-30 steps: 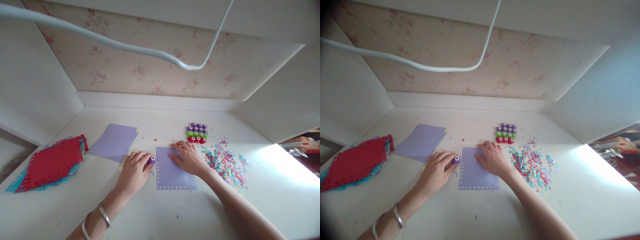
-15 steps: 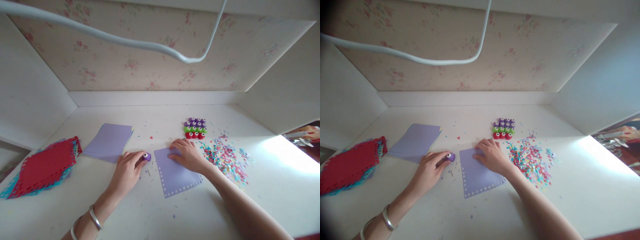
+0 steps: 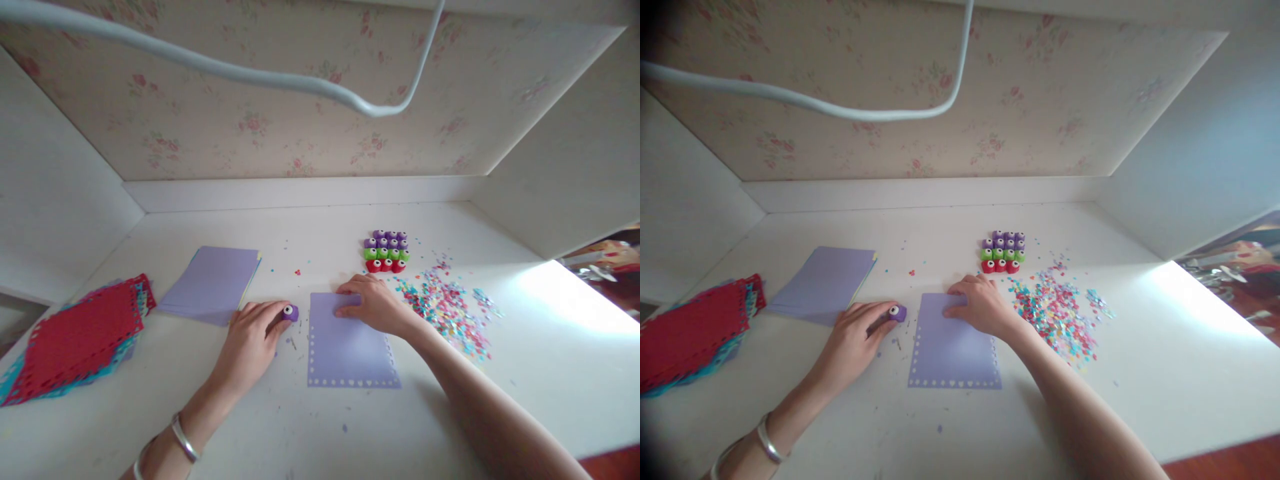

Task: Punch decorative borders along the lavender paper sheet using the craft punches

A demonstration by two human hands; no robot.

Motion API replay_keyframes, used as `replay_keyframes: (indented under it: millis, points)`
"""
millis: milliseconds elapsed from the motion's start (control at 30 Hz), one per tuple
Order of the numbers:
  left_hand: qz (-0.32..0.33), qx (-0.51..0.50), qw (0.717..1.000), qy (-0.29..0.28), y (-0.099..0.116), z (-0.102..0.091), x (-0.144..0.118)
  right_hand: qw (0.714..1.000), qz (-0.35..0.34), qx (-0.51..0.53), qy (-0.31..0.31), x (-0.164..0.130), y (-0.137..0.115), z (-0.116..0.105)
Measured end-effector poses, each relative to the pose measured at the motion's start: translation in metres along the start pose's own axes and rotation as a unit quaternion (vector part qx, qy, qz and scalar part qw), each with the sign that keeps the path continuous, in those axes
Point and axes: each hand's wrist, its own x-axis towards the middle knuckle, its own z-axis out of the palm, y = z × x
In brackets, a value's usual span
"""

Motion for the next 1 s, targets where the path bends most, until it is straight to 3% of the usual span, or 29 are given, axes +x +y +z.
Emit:
replay_keyframes:
  millis: [233, 367, 600, 1000]
  points:
    - [-0.005, 0.003, 1.0, -0.006, 0.002, -0.001, -0.001, 0.989, -0.048, 0.138, 0.029, -0.002, -0.005, -0.01]
    - [-0.009, 0.003, 1.0, -0.002, 0.003, 0.0, -0.002, 0.977, 0.014, 0.208, -0.04, 0.0, -0.003, -0.016]
    - [-0.009, -0.003, 1.0, 0.016, 0.008, 0.002, 0.0, 0.928, 0.092, 0.345, -0.109, 0.002, -0.002, -0.014]
    - [0.009, -0.008, 1.0, 0.018, 0.008, 0.003, -0.001, 0.903, 0.143, 0.385, -0.123, 0.005, -0.008, -0.005]
